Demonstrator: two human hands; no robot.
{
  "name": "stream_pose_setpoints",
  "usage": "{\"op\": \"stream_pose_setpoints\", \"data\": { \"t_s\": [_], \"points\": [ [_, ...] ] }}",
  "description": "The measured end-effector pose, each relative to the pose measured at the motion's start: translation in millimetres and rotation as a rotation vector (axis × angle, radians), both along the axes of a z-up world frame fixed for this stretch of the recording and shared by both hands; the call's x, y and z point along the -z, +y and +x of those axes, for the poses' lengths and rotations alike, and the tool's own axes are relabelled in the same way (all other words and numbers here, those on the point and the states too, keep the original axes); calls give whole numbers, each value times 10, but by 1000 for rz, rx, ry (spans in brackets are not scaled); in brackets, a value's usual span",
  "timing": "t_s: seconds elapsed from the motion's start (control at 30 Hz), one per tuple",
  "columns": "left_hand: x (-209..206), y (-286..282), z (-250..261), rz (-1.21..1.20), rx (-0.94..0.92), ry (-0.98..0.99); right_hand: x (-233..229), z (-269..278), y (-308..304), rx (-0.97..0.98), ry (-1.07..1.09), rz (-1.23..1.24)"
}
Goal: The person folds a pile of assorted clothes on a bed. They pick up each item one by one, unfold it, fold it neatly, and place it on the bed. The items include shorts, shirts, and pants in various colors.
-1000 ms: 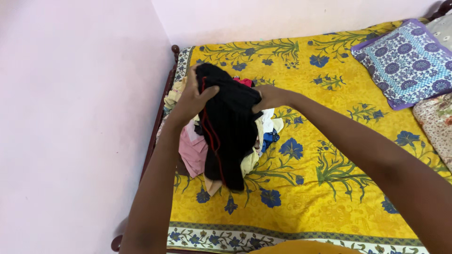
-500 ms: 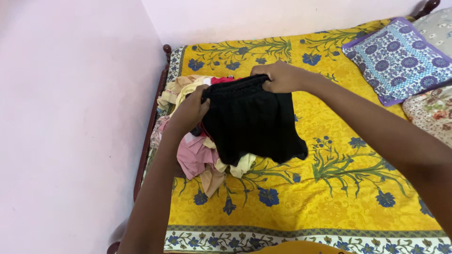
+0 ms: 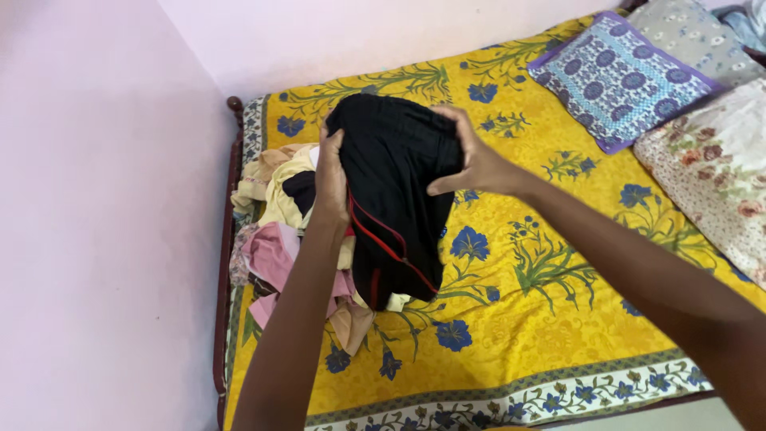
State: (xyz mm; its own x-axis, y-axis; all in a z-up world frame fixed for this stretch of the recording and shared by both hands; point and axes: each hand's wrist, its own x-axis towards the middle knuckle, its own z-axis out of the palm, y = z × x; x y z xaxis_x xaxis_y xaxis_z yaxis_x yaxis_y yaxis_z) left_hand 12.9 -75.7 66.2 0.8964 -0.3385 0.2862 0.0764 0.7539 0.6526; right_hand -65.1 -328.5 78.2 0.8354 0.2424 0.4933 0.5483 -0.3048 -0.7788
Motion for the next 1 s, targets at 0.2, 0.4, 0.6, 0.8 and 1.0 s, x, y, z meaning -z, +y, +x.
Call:
{"op": "stream_pose_setpoints", "data": {
  "t_s": [0.2, 0.4, 0.6, 0.8, 1.0],
  "points": [
    [229, 37, 83, 169, 70, -23, 259, 85, -255, 14, 362, -64],
    [158, 473, -221, 656, 144, -319, -131, -192, -873, 110, 445, -392],
    [-476, 514, -818, 862, 304, -403, -419, -654, -1347, -107, 576, -318],
    [-464, 1, -915, 1191, 133, -459, -458, -954, -1944, -152, 740, -191],
    [-264, -919, -782, 1319, 41, -404, -392, -925, -2268, -49, 601, -296]
  ]
}}
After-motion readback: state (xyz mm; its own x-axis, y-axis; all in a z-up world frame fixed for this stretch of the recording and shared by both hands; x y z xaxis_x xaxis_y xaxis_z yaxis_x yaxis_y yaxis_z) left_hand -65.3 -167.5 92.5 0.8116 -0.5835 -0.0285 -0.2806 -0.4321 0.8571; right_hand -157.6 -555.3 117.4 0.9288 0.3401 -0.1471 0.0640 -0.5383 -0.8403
